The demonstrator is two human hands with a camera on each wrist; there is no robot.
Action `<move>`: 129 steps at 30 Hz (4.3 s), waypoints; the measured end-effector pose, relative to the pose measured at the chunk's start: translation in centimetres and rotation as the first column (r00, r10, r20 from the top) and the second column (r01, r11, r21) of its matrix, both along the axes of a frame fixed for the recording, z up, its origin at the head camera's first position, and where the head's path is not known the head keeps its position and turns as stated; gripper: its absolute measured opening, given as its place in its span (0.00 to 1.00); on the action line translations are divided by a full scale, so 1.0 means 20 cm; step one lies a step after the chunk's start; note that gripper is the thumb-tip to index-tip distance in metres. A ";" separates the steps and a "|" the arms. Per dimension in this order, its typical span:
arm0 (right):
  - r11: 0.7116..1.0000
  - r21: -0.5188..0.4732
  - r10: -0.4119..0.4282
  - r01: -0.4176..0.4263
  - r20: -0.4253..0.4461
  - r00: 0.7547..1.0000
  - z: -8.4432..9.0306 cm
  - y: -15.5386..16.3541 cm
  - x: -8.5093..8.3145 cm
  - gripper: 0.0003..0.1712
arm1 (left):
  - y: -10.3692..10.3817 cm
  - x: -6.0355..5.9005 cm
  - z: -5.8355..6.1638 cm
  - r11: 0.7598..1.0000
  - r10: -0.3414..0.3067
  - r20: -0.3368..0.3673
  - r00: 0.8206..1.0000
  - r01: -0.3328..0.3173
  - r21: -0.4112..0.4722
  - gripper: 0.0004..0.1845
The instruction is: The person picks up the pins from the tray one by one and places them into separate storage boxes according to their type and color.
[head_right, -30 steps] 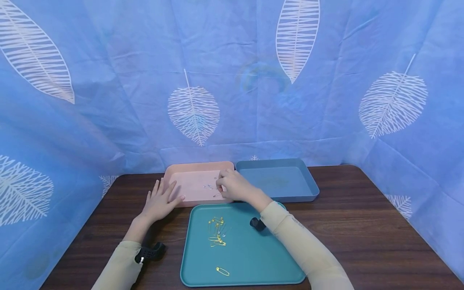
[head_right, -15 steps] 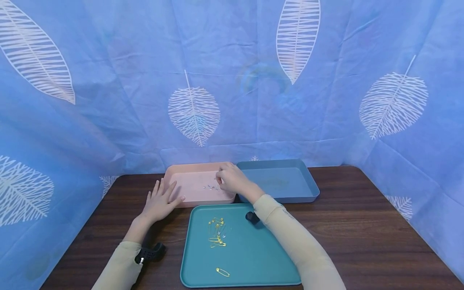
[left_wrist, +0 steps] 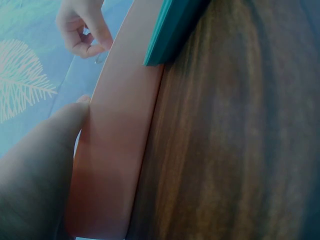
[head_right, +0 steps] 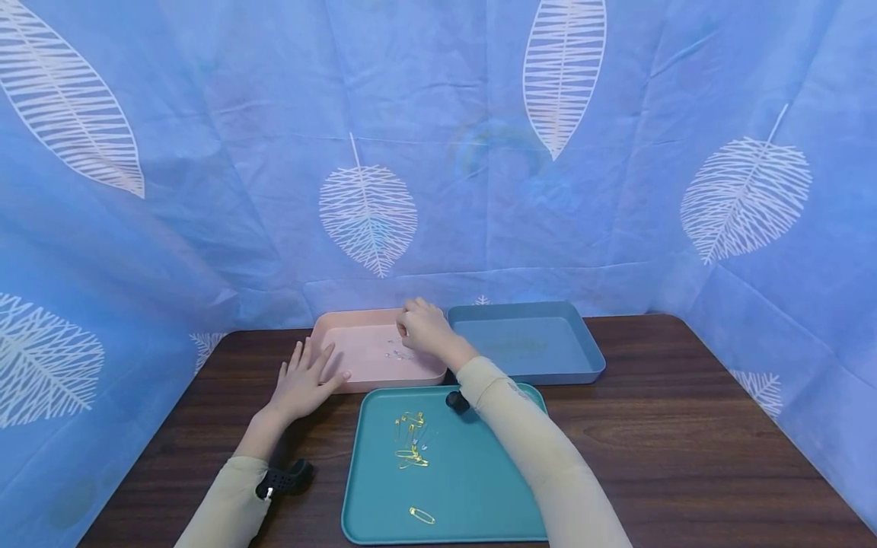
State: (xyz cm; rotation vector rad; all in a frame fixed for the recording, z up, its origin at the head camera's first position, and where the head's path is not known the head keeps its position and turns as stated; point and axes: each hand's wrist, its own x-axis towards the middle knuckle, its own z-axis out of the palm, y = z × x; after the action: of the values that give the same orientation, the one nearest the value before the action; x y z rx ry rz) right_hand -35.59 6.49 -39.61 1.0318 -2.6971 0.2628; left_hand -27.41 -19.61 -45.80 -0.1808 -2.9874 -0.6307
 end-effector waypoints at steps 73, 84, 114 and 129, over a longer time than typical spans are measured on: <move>0.993 -0.118 0.020 -0.019 0.011 1.000 0.03 0.10 0.17 0.10 | 0.00 0.01 0.01 1.000 0.006 0.001 1.000 -0.006 -0.011 0.45; 0.987 -0.131 0.082 -0.091 -0.074 0.994 0.03 0.19 0.29 0.08 | 0.00 0.01 0.02 1.000 0.003 0.003 1.000 -0.003 -0.004 0.45; 0.961 0.055 0.272 -0.271 -0.025 0.962 -0.09 0.31 0.50 0.07 | 0.01 0.01 0.02 1.000 0.007 -0.004 1.000 -0.007 0.002 0.45; 0.929 0.177 0.299 -0.324 0.155 0.942 -0.12 0.30 0.53 0.08 | 0.01 0.01 0.02 1.000 0.016 -0.003 1.000 -0.016 -0.004 0.44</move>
State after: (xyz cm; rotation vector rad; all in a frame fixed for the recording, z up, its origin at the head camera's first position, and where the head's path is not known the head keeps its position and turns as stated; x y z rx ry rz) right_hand -24.97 12.54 -42.05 1.5583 -2.7013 0.1147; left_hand -27.14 -19.40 -45.38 -0.1579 -2.9843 -0.6215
